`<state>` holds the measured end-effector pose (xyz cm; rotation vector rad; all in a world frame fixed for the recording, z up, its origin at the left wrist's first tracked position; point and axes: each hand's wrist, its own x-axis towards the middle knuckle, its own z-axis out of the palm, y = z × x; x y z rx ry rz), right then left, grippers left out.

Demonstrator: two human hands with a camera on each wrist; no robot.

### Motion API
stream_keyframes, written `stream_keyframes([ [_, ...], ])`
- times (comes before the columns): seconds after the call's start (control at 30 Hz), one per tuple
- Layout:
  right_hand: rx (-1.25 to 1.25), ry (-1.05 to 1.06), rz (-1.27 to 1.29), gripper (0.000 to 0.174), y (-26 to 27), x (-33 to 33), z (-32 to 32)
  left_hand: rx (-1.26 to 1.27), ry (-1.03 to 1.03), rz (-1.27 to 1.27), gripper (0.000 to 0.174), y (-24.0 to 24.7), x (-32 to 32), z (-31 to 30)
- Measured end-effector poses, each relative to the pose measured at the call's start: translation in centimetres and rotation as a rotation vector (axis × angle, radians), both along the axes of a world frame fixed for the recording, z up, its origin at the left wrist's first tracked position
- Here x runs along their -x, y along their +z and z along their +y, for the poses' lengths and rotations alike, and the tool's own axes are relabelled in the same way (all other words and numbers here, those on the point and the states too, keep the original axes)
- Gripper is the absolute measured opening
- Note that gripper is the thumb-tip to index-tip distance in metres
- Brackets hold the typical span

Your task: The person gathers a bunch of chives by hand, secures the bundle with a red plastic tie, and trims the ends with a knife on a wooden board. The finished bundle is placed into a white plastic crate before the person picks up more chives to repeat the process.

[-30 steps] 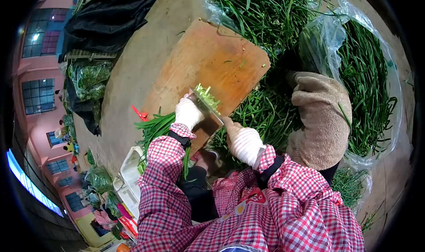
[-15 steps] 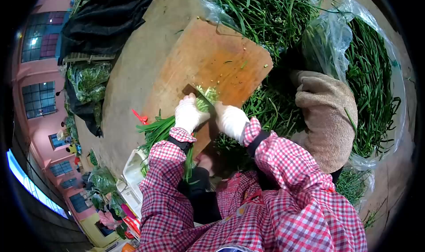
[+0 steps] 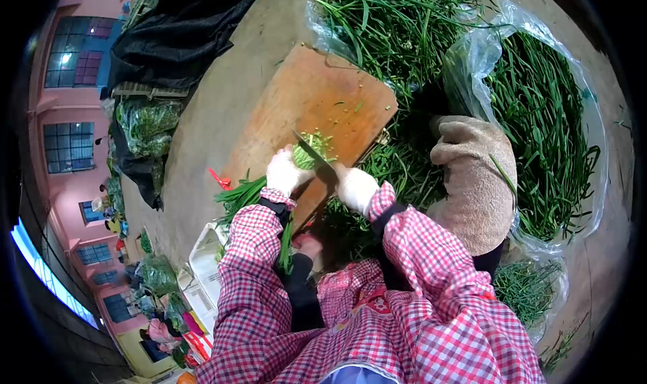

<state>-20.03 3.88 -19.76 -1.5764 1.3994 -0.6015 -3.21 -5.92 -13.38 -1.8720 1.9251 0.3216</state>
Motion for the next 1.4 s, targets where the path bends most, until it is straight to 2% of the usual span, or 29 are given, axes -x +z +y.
stream_keyframes([
  [0.13, -0.08, 0.049, 0.039, 0.027, 2.1, -1.2, -5.9, -0.035, 0.009, 0.14, 0.084, 2.3, -0.2, 0.8],
  [0.17, -0.054, 0.012, 0.084, 0.027, 2.0, -1.0, -6.6, 0.097, -0.128, 0.243, 0.086, 1.2, -2.5, 1.9],
  [0.2, -0.026, -0.017, 0.136, 0.027, 1.4, -0.5, -7.0, 0.043, -0.081, 0.158, 0.089, 3.2, -2.0, 2.1],
  [0.27, 0.136, -0.078, 0.263, 0.028, 1.7, 1.4, -7.3, 0.191, -0.157, 0.247, 0.09, 5.5, -3.6, 3.9],
  [0.3, 0.196, -0.093, 0.293, 0.03, 1.6, 2.1, -7.6, 0.15, -0.108, 0.159, 0.091, 7.6, -3.6, 4.1],
  [0.4, 0.345, -0.119, 0.332, 0.039, 0.9, 2.8, -8.5, 0.489, -0.175, 0.318, 0.096, 10.3, -7.0, 7.6],
  [0.43, 0.288, -0.067, 0.344, 0.046, 0.8, 2.8, -9.0, 0.556, -0.143, 0.328, 0.095, 11.7, -7.8, 8.8],
  [0.53, 0.407, 0.006, 0.339, 0.043, 0.4, 2.8, -9.3, 0.782, -0.054, 0.476, 0.093, 16.5, -8.6, 12.1],
  [0.57, 0.409, 0.066, 0.357, 0.046, 1.6, 2.9, -9.3, 0.854, -0.026, 0.515, 0.092, 18.2, -8.7, 13.1],
  [0.6, 0.333, 0.098, 0.538, 0.05, 5.0, 2.1, -8.8, 0.935, 0.021, 0.54, 0.091, 19.8, -8.9, 14.4],
  [0.63, 0.45, 0.111, 0.411, 0.056, 5.8, 1.9, -8.5, 0.966, 0.109, 0.681, 0.09, 20.8, -8.9, 15.5],
  [0.67, 0.47, 0.181, 0.09, 0.065, 7.9, 1.1, -7.5, 1.003, 0.18, 0.822, 0.088, 21.5, -8.8, 16.1],
  [0.7, 0.343, 0.197, -0.234, 0.075, 9.7, 0.0, -6.0, 1.064, 0.234, 0.85, 0.092, 22.6, -8.6, 16.7],
  [0.73, 0.041, 0.273, -0.523, 0.087, 15.2, -1.2, -3.0, 1.115, 0.277, 0.885, 0.096, 23.1, -8.1, 17.3],
  [0.77, 0.058, 0.392, -0.796, 0.1, 17.2, -3.2, 0.0, 1.186, 0.293, 0.957, 0.1, 23.0, -7.4, 17.6],
  [0.8, 0.195, 0.526, -0.758, 0.106, 18.5, -3.7, 2.0, 1.278, 0.294, 0.996, 0.102, 23.1, -6.7, 17.7],
  [0.87, 0.306, 0.663, -0.444, 0.104, 16.2, -3.3, 3.5, 1.487, 0.292, 1.023, 0.106, 23.1, -5.1, 18.3],
  [0.9, 0.3, 0.578, -0.257, 0.091, 14.6, -4.0, 4.1, 1.379, 0.319, 1.067, 0.116, 22.7, -4.5, 18.3],
  [0.93, 0.272, 0.537, -0.18, 0.088, 13.2, -4.9, 4.5, 1.359, 0.359, 0.994, 0.122, 23.0, -3.4, 18.4],
  [1.0, 0.22, 0.506, -0.212, 0.083, 13.2, -6.1, 5.3, 1.092, 0.37, 1.156, 0.129, 25.9, -4.0, 20.6],
  [1.1, 0.156, 0.467, -0.387, 0.075, 16.1, -8.3, 6.2, 1.224, 0.222, 0.941, 0.132, 25.9, -6.3, 24.5],
  [1.17, 0.134, 0.431, -0.528, 0.07, 17.5, -9.6, 4.9, 1.182, 0.2, 0.756, 0.13, 25.5, -10.0, 28.5],
  [1.2, 0.156, 0.403, -0.591, 0.067, 18.4, -10.5, 3.7, 1.207, 0.269, 0.706, 0.13, 24.4, -12.1, 30.7],
  [1.23, 0.199, 0.37, -0.646, 0.064, 18.9, -11.7, 2.2, 1.282, 0.378, 0.604, 0.119, 22.8, -14.2, 33.1],
  [1.27, 0.325, 0.363, -0.695, 0.069, 18.8, -13.4, 0.3, 1.378, 0.469, 0.638, 0.114, 20.4, -16.8, 35.8],
  [1.3, 0.36, 0.392, -0.607, 0.069, 20.0, -14.1, -1.3, 1.547, 0.493, 0.739, 0.108, 17.5, -19.5, 38.1],
  [1.33, 0.397, 0.501, -0.631, 0.07, 22.2, -16.5, -0.8, 1.528, 0.685, 0.386, 0.098, 15.8, -22.2, 41.6],
  [1.37, 0.394, 0.611, -0.643, 0.073, 23.7, -18.9, -0.7, 1.489, 0.862, 0.265, 0.09, 14.0, -24.2, 45.0],
  [1.4, 0.366, 0.752, -0.65, 0.075, 25.0, -21.4, -0.9, 1.583, 0.927, 0.176, 0.082, 11.8, -26.1, 48.3],
])
